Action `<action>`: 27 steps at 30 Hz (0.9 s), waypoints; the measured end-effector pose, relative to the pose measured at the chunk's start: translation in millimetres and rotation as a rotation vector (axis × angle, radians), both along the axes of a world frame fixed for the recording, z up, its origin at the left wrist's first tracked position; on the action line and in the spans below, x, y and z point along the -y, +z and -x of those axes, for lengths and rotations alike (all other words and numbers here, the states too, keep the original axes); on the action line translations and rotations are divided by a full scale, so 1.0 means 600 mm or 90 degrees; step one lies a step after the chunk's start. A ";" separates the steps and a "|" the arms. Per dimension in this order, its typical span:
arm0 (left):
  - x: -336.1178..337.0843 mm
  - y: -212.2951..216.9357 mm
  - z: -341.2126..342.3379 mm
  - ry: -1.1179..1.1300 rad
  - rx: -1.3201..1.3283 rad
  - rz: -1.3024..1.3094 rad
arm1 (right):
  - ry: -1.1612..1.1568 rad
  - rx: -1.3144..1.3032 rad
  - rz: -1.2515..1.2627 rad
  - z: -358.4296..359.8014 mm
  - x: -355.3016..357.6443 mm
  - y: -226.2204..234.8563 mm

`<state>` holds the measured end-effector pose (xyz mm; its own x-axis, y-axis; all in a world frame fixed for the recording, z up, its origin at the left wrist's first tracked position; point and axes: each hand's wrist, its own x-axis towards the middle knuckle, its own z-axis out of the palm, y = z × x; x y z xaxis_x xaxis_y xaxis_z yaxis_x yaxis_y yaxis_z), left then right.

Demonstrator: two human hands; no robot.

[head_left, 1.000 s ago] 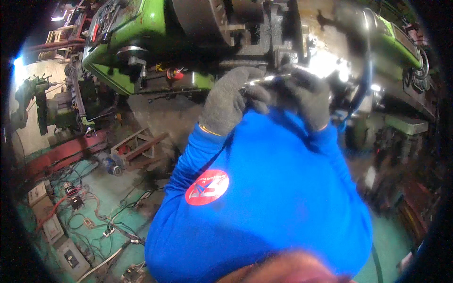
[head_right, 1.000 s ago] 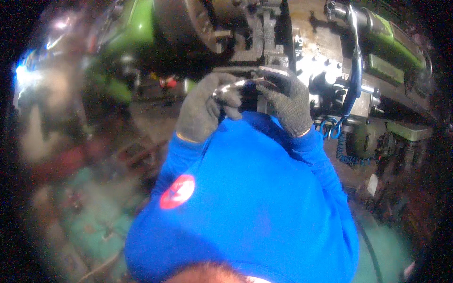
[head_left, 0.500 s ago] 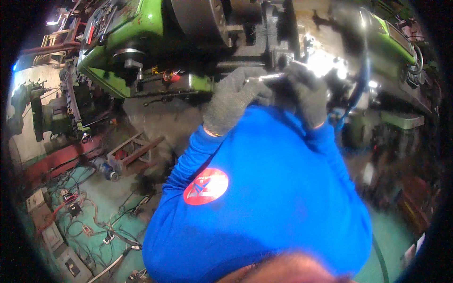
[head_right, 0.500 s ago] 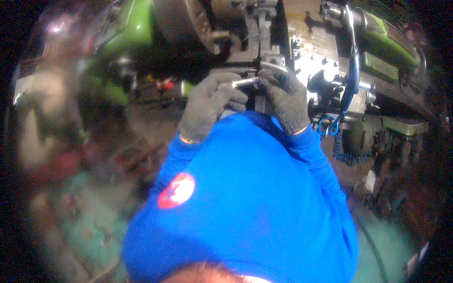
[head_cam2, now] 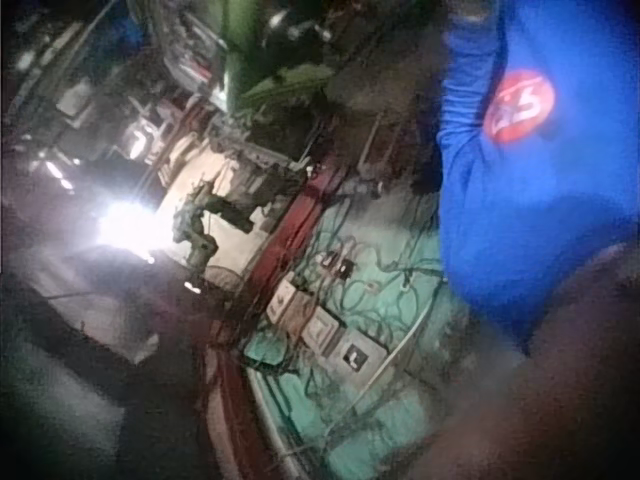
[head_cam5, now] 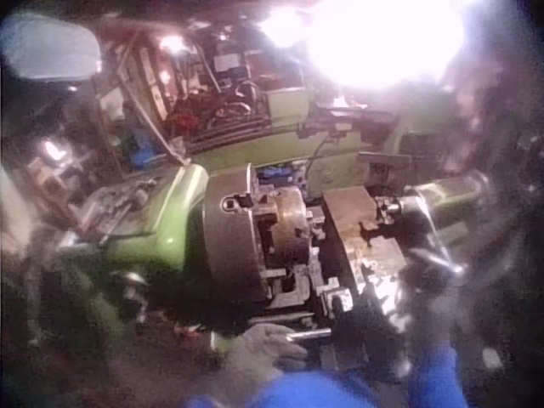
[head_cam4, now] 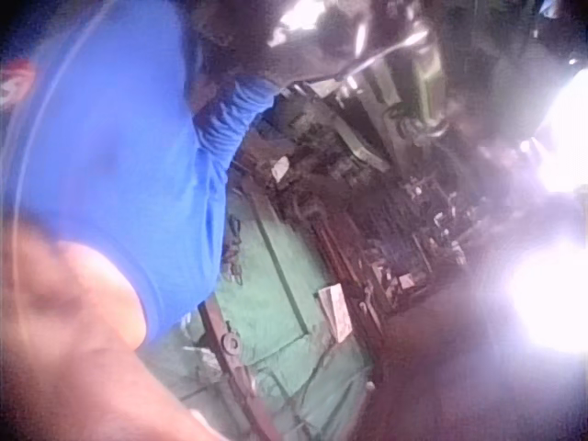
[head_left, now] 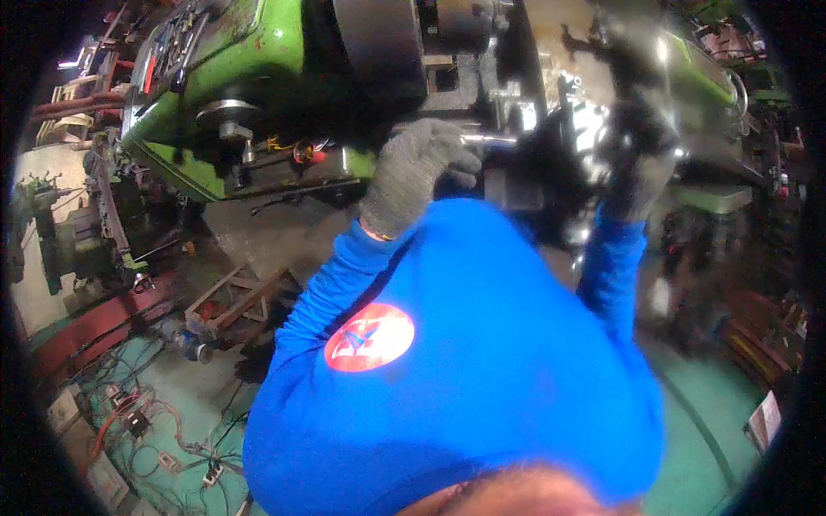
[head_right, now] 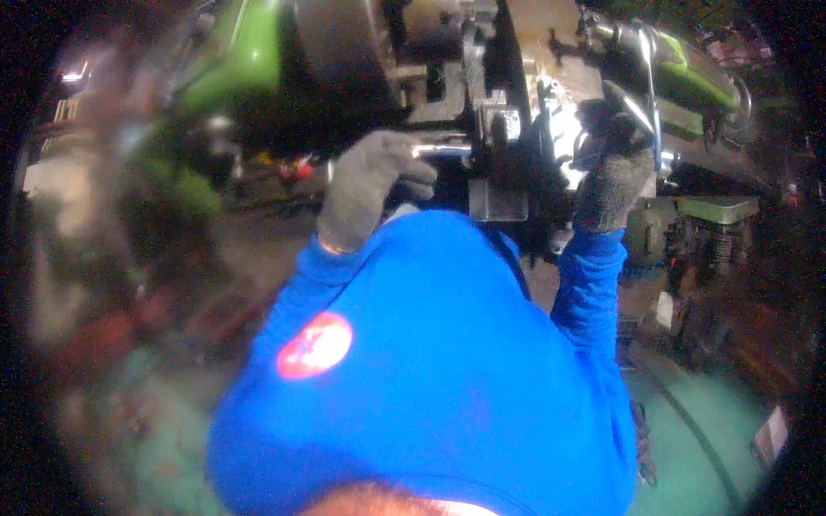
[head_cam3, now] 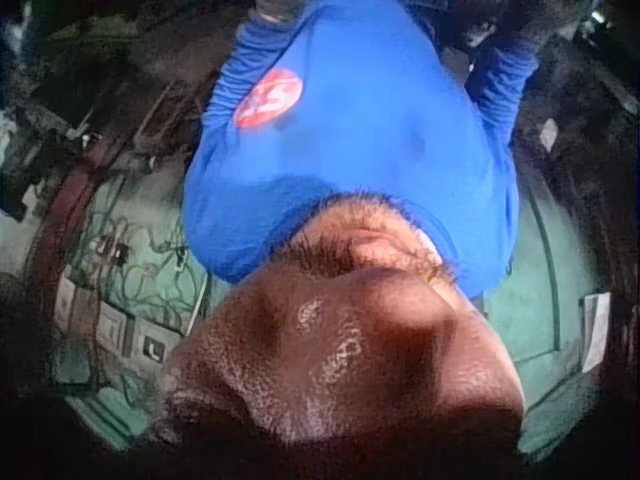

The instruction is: The person operates a large green metalworking machine, likely a lathe, in a workshop. They use a wrench to tighten components on the machine's chuck and adjust various levers and handles on the machine's body.

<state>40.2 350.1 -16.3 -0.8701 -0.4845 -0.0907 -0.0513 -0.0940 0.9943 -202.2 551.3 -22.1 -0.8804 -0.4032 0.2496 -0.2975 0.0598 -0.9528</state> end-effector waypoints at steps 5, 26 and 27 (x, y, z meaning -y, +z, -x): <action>0.037 0.027 -0.022 0.014 -0.056 -0.152 | -0.044 -0.071 -0.117 0.043 -0.016 0.007; 0.167 0.048 -0.144 -0.030 -0.099 -0.221 | -0.220 -0.570 -0.434 0.002 0.004 -0.023; 0.170 0.040 -0.145 -0.027 -0.097 -0.197 | -0.219 -0.605 -0.452 -0.001 0.006 -0.023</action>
<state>127.3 248.1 7.9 -0.9038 -0.4173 -0.0943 0.0857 -0.3926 0.9157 -201.5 547.4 -35.9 -0.5568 -0.4933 0.6683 -0.7199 0.6879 -0.0921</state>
